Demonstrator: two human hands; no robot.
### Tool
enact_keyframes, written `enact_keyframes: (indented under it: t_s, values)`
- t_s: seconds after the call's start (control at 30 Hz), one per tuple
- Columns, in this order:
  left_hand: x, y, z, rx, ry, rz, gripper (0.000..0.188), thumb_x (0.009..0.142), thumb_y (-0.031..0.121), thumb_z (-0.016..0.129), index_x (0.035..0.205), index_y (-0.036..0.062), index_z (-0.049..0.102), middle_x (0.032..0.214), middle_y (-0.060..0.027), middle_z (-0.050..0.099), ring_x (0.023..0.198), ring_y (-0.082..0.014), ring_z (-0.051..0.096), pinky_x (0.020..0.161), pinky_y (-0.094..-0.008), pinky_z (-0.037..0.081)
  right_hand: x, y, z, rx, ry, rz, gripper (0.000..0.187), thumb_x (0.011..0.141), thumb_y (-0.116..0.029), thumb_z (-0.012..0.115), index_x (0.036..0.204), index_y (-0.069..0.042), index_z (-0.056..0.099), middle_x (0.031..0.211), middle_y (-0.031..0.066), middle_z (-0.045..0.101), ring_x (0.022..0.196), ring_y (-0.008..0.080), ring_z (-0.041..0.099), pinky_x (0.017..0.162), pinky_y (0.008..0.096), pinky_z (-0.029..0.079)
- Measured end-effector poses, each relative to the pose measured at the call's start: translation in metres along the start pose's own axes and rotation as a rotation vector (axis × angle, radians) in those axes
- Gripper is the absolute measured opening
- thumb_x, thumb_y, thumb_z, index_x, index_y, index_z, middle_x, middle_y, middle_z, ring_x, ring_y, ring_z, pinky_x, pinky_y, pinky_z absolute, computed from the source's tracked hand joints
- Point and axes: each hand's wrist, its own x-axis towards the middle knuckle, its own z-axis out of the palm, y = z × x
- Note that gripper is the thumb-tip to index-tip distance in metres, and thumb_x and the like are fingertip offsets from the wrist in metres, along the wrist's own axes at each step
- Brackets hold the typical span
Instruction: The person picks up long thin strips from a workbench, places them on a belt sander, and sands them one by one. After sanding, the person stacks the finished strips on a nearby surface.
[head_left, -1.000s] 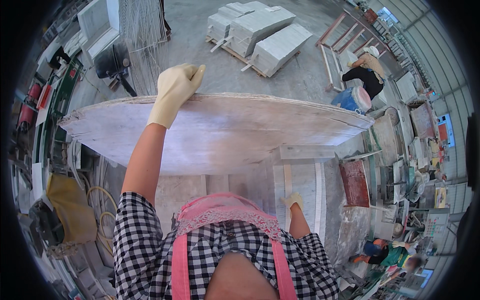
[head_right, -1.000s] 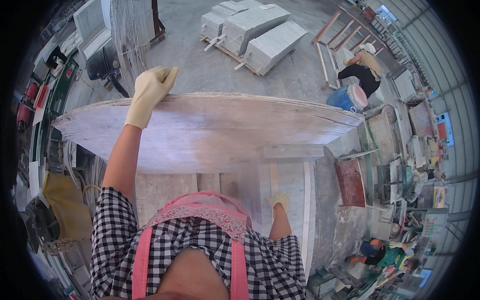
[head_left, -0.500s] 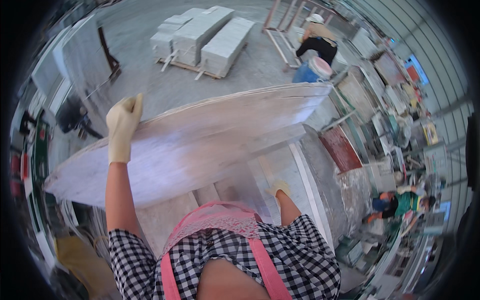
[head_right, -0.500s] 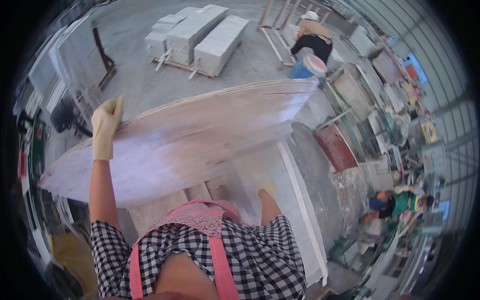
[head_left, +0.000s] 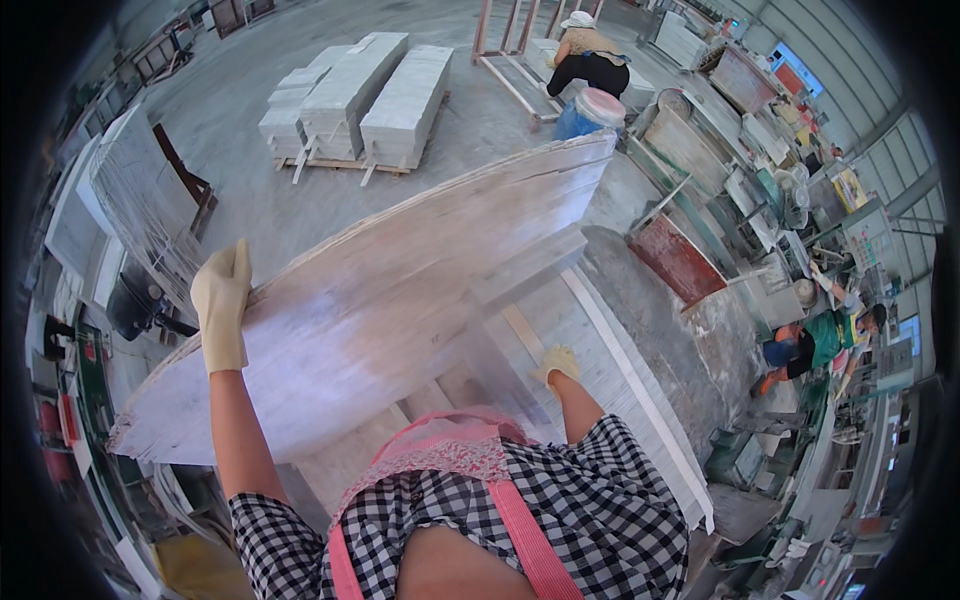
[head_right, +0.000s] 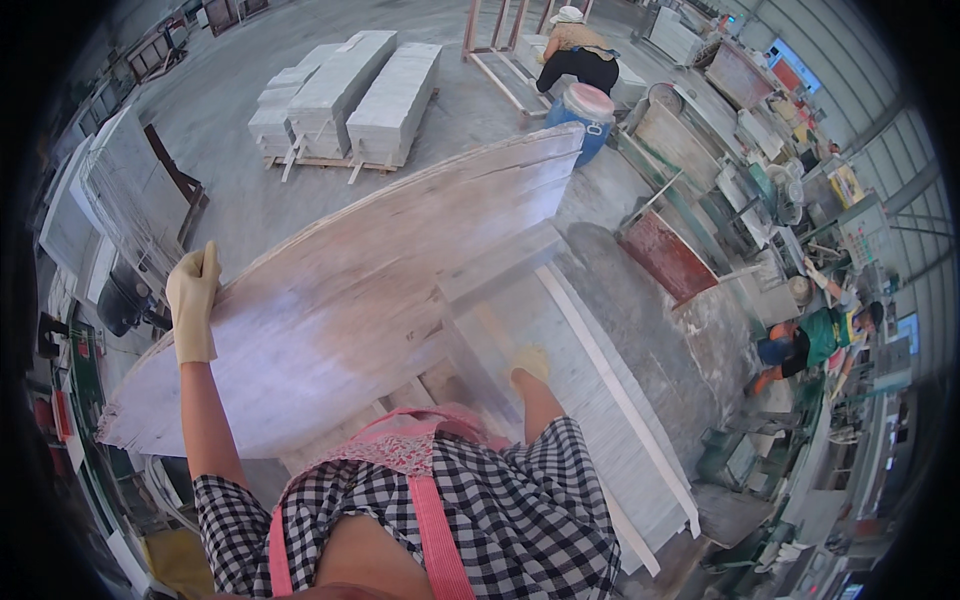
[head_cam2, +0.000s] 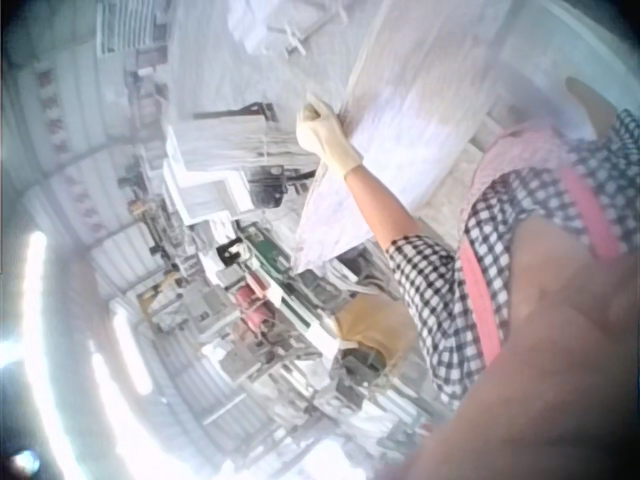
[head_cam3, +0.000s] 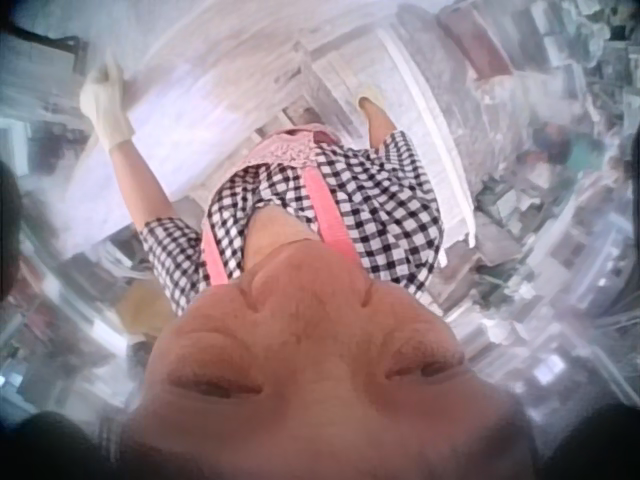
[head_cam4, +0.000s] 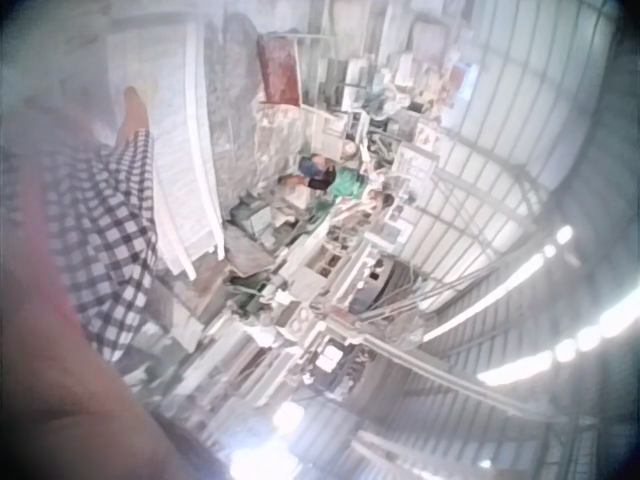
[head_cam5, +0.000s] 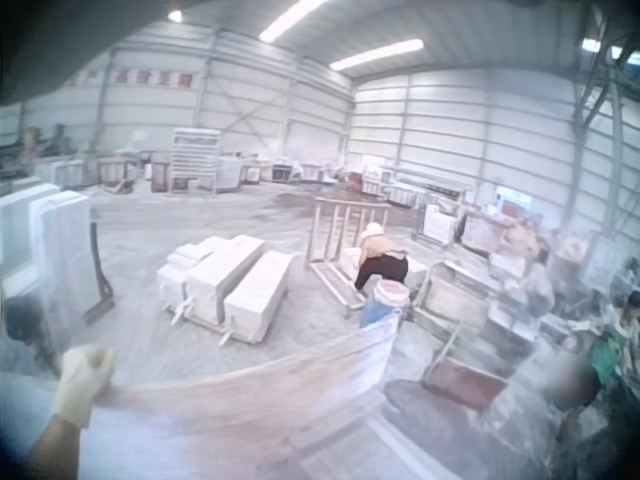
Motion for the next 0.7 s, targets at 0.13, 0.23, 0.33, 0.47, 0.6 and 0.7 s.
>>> enact_keyframes:
  t_s: [0.13,0.23,0.33,0.47,0.6,0.7]
  values:
    - [-0.001,-0.001,0.0,-0.014,0.02,0.017,0.042,0.097,0.041,0.054,0.082,0.0032,0.068,0.086,-0.0195,0.066,0.084,-0.0406,0.063,0.073,-0.0458,0.048,0.001,0.001,0.004,0.037,0.019,0.027,0.084,0.068,-0.05,0.082,0.128,0.002,0.054,0.131,0.0246,0.056,0.127,0.0363,0.052,0.103,0.043,0.047]
    - [-0.002,-0.001,0.0,-0.013,0.035,0.034,0.042,0.097,0.04,0.056,0.082,0.0036,0.069,0.085,-0.0193,0.066,0.083,-0.0403,0.063,0.073,-0.0453,0.048,0.002,0.002,0.004,0.044,0.0,0.01,0.084,0.068,-0.049,0.082,0.129,0.002,0.054,0.132,0.0248,0.055,0.128,0.0367,0.052,0.103,0.0431,0.048]
    - [-0.002,-0.002,0.001,-0.044,0.034,0.017,0.041,0.097,0.04,0.056,0.083,0.0039,0.069,0.083,-0.0189,0.065,0.081,-0.04,0.062,0.072,-0.0447,0.048,0.002,0.004,0.002,0.023,-0.024,-0.021,0.083,0.068,-0.048,0.082,0.129,0.003,0.053,0.134,0.025,0.054,0.128,0.0368,0.051,0.104,0.0428,0.047]
    - [-0.001,-0.002,0.003,-0.06,0.02,-0.009,0.041,0.097,0.041,0.056,0.083,0.004,0.07,0.081,-0.0185,0.065,0.08,-0.0394,0.062,0.071,-0.044,0.048,0.001,0.003,-0.003,0.044,-0.05,-0.005,0.083,0.068,-0.045,0.082,0.129,0.002,0.053,0.135,0.0253,0.053,0.129,0.0366,0.051,0.104,0.0422,0.047]
    - [-0.001,0.001,0.0,-0.044,0.016,0.007,0.041,0.097,0.04,0.056,0.084,0.0036,0.07,0.081,-0.0185,0.065,0.079,-0.0386,0.063,0.071,-0.0434,0.048,-0.002,0.001,-0.008,0.032,-0.046,-0.012,0.081,0.067,-0.044,0.082,0.128,0.002,0.054,0.134,0.0252,0.053,0.129,0.0364,0.051,0.104,0.0425,0.047]
    - [-0.003,0.004,-0.003,-0.052,0.027,0.018,0.04,0.096,0.039,0.057,0.085,0.0034,0.07,0.081,-0.0185,0.066,0.079,-0.0381,0.064,0.071,-0.0426,0.048,-0.004,0.0,-0.01,0.034,-0.052,-0.018,0.081,0.068,-0.045,0.082,0.127,0.002,0.054,0.134,0.0246,0.053,0.129,0.0364,0.05,0.103,0.0429,0.047]
